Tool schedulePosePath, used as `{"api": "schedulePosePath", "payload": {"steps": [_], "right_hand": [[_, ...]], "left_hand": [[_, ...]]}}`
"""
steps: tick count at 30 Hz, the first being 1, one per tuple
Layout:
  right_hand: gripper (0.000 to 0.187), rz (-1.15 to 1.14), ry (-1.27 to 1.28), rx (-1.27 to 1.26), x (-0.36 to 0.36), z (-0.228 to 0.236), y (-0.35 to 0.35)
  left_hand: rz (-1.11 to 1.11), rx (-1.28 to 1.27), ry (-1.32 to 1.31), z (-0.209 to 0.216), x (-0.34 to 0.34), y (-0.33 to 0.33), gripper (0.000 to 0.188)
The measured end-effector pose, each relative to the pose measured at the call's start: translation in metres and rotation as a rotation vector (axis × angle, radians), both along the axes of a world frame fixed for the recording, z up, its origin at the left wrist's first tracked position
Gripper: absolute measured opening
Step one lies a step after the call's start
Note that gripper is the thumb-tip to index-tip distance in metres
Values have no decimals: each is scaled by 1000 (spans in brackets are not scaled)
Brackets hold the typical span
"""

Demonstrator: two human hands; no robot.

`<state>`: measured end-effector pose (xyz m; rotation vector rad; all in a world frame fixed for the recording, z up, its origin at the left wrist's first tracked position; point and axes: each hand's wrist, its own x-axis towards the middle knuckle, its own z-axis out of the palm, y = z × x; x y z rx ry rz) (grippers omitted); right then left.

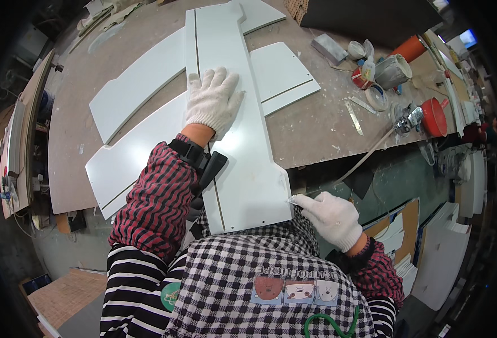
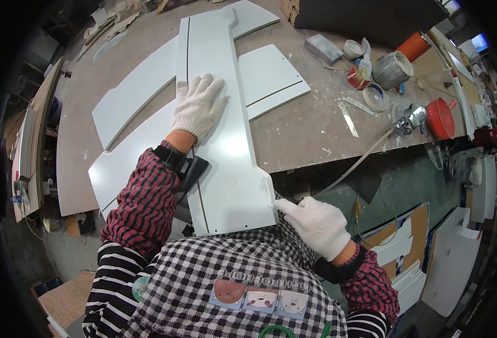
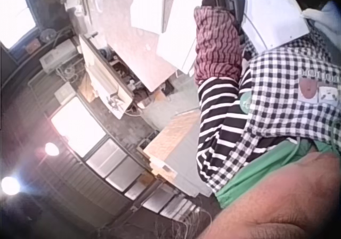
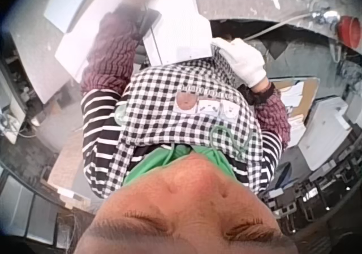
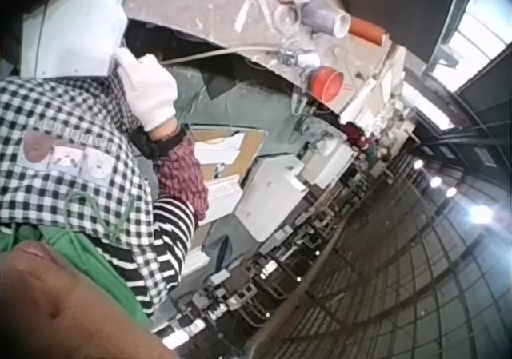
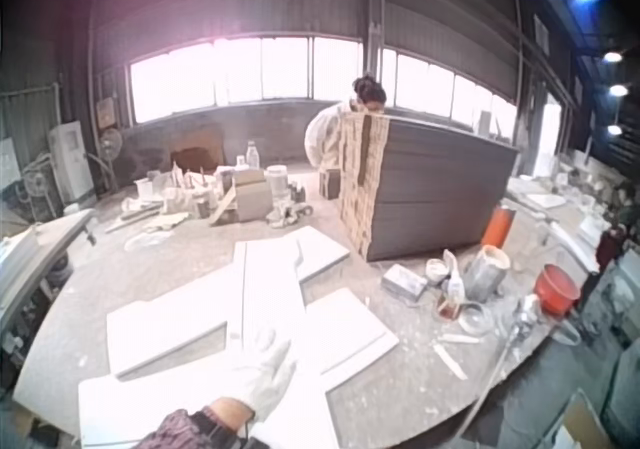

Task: Sanding the edges of white furniture panels and applying adhesive for assembly.

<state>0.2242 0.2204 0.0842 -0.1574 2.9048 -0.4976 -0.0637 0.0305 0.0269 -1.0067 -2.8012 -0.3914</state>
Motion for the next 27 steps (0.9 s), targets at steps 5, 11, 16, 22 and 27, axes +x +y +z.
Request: {"api": "schedulePosePath", "payload": {"steps": [5, 11, 16, 22, 27], "right_hand": [[35, -79, 151, -157, -26, -22, 9], [35, -63, 149, -226, -36, -41, 6], [36, -82, 166, -176, -19, -50, 7], [39, -117, 230, -113, -13, -24, 6], [38, -59, 86, 15, -39, -9, -7]], "left_hand": [[-5, 19, 34, -5, 0, -1, 44], [25, 37, 35, -4, 1, 0, 45], [4, 12, -32, -1, 1, -1, 46], [-5, -29, -78, 6, 1, 0, 46], [17, 5, -26, -4, 2, -1, 46]]}}
